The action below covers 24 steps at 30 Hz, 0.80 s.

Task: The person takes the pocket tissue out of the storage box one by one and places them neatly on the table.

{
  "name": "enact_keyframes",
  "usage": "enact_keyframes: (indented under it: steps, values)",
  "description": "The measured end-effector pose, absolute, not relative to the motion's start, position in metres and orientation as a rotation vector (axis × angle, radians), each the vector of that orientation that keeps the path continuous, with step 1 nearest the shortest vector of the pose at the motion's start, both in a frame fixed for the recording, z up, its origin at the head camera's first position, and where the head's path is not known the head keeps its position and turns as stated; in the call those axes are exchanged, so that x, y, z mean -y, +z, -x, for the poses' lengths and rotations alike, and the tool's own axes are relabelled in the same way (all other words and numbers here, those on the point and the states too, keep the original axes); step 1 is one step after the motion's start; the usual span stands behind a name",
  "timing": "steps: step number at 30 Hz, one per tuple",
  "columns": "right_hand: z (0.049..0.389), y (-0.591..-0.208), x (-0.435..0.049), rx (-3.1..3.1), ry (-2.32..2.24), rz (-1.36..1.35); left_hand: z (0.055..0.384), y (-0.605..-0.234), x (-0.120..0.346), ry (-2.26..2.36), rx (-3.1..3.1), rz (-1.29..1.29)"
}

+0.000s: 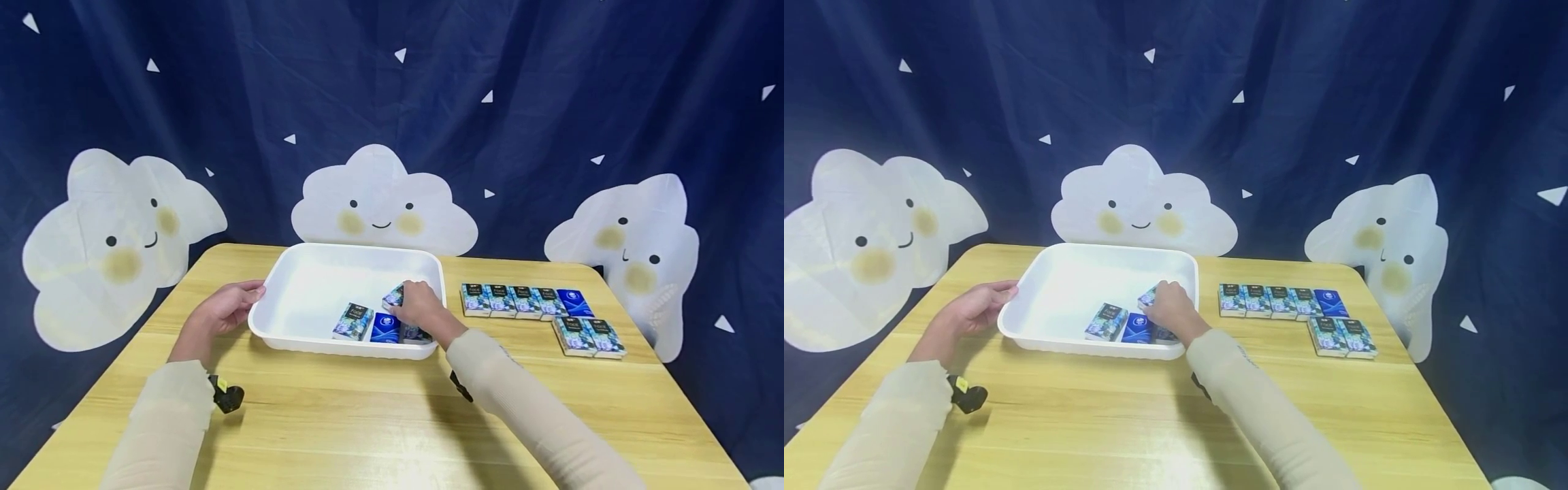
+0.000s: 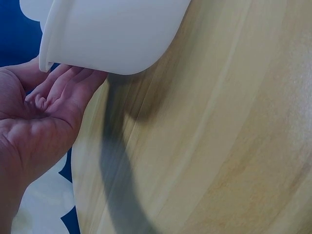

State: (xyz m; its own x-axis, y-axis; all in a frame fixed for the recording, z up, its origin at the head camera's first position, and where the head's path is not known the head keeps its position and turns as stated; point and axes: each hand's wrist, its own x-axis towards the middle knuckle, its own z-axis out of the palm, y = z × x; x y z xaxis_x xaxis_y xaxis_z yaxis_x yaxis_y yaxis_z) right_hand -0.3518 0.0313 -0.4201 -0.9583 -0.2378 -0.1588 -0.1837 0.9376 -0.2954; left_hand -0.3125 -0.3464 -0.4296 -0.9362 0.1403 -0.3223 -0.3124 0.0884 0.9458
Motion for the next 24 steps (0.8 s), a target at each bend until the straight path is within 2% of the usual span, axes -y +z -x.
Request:
enact_keyframes:
  steps: [16,24]
  values:
    - [0.354,-0.417,-0.034,-2.925,-0.464,0.296,0.313,-0.429,0.342,1.908,-2.044,0.174]
    - [0.355,-0.402,-0.038,-2.963,-0.529,0.289,0.312,-0.430,0.344,1.914,-2.035,0.150]
